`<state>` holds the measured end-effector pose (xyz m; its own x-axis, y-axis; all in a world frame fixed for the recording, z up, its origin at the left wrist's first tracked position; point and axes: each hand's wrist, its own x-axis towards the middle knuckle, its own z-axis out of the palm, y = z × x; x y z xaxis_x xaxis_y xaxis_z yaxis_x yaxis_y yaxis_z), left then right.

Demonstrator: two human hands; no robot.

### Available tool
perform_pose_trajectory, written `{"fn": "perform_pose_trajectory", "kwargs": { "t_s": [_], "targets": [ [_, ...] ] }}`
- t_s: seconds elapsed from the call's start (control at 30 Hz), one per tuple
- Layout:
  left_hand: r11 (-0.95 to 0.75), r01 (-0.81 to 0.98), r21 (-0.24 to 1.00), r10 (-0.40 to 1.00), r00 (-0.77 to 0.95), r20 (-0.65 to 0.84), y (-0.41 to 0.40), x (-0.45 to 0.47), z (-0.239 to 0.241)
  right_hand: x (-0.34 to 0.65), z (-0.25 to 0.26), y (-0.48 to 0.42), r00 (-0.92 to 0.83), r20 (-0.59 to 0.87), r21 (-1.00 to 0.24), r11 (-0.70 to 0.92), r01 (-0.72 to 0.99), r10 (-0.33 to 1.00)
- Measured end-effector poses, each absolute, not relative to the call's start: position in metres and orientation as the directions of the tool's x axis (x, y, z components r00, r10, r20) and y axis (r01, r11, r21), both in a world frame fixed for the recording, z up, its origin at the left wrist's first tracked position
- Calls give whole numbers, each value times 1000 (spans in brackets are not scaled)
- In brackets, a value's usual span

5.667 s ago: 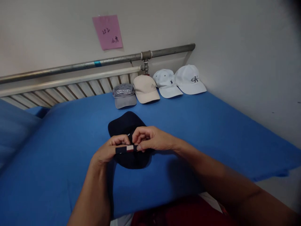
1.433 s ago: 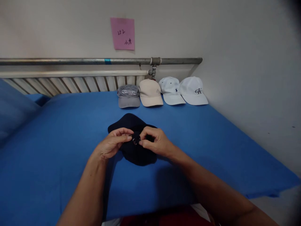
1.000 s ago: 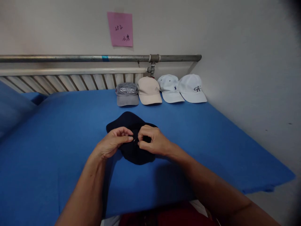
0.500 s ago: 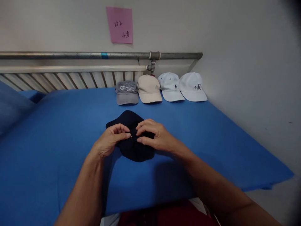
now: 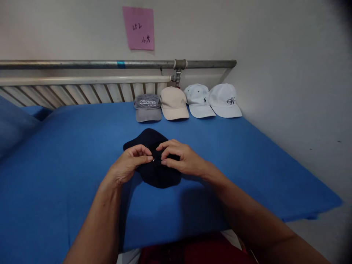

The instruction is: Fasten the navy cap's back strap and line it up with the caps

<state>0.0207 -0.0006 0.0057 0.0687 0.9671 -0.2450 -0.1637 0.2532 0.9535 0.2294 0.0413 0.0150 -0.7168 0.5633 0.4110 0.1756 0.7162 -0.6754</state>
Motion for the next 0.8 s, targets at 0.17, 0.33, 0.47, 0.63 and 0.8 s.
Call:
{"fn": "perform_pose_trajectory", "kwargs": {
  "t_s": [0.17,0.33,0.47,0.63,0.8],
  "targets": [
    [225,-111,968,971,105,-213,-1,22,6,226,14,38,-698,419,-668,718,196,581],
    [207,-87,974,976,92,-199,-1,22,7,223,13,33,-691,456,-594,770,232,560],
    [202,-51,978,975,103,-196,-1,22,6,221,12,31,-687,491,-512,816,270,536],
    [190,39,981,968,157,-194,-1,23,3,217,11,28,-707,493,-480,836,266,507],
    [149,140,979,969,177,-173,-1,23,2,213,7,28,-720,460,-464,832,302,519]
  ]
}}
